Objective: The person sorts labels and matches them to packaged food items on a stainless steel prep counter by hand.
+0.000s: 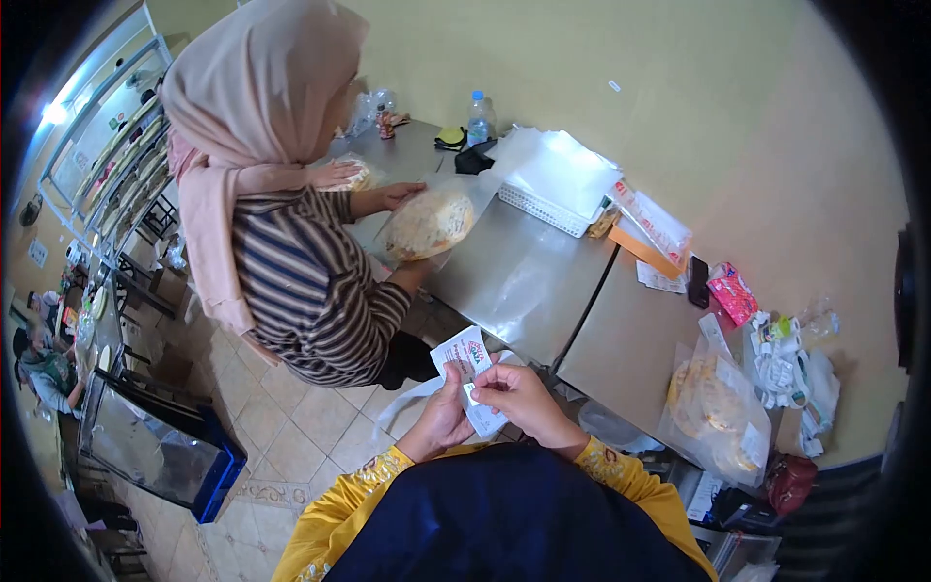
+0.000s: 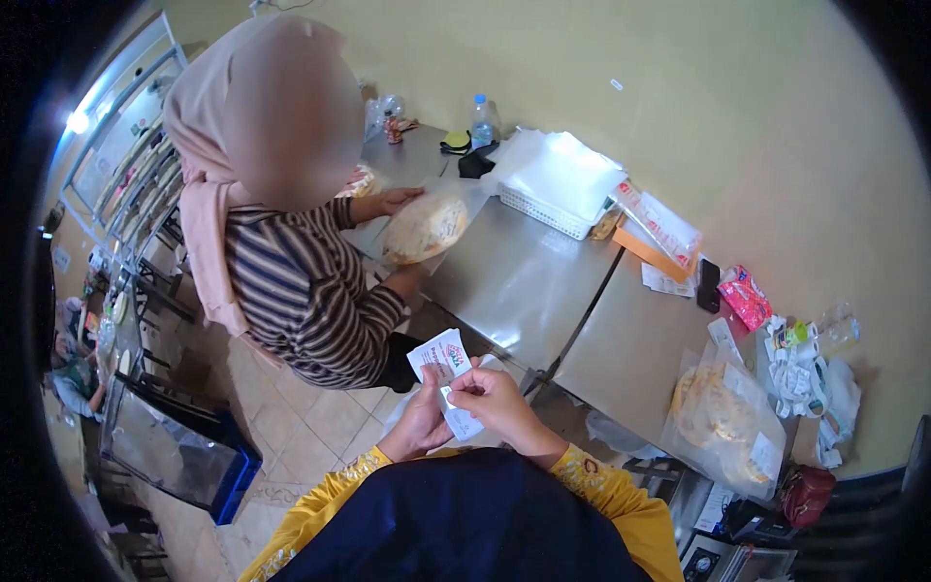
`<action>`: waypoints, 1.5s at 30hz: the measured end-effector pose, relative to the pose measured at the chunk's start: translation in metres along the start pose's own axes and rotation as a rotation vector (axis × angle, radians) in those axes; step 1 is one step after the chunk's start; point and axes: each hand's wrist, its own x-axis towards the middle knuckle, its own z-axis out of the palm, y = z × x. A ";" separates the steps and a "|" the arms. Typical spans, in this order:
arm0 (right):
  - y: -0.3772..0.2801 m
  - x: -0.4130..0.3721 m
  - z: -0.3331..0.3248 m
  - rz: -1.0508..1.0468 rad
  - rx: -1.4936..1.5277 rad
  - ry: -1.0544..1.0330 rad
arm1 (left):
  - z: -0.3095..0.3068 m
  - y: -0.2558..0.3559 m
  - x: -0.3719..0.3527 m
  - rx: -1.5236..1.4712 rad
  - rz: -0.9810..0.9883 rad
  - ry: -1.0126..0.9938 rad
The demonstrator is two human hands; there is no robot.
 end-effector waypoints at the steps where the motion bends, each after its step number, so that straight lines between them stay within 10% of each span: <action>1: -0.003 -0.001 -0.008 0.001 -0.030 0.012 | 0.003 -0.005 0.008 0.016 0.002 0.007; 22: 0.029 0.007 -0.145 -0.169 -0.532 0.147 | 0.021 -0.073 0.092 0.249 -0.113 0.363; 31: 0.082 0.012 -0.180 0.193 0.251 0.049 | 0.019 -0.080 0.094 0.302 -0.216 0.531; 36: 0.144 0.015 -0.220 -0.083 -0.518 0.615 | -0.007 -0.079 0.083 0.267 -0.134 0.508; 39: 0.134 0.013 -0.229 0.469 0.211 0.354 | -0.004 -0.076 0.078 0.267 -0.139 0.557; 45: 0.183 0.061 -0.193 0.359 0.391 0.343 | -0.015 -0.078 0.075 0.238 -0.201 0.590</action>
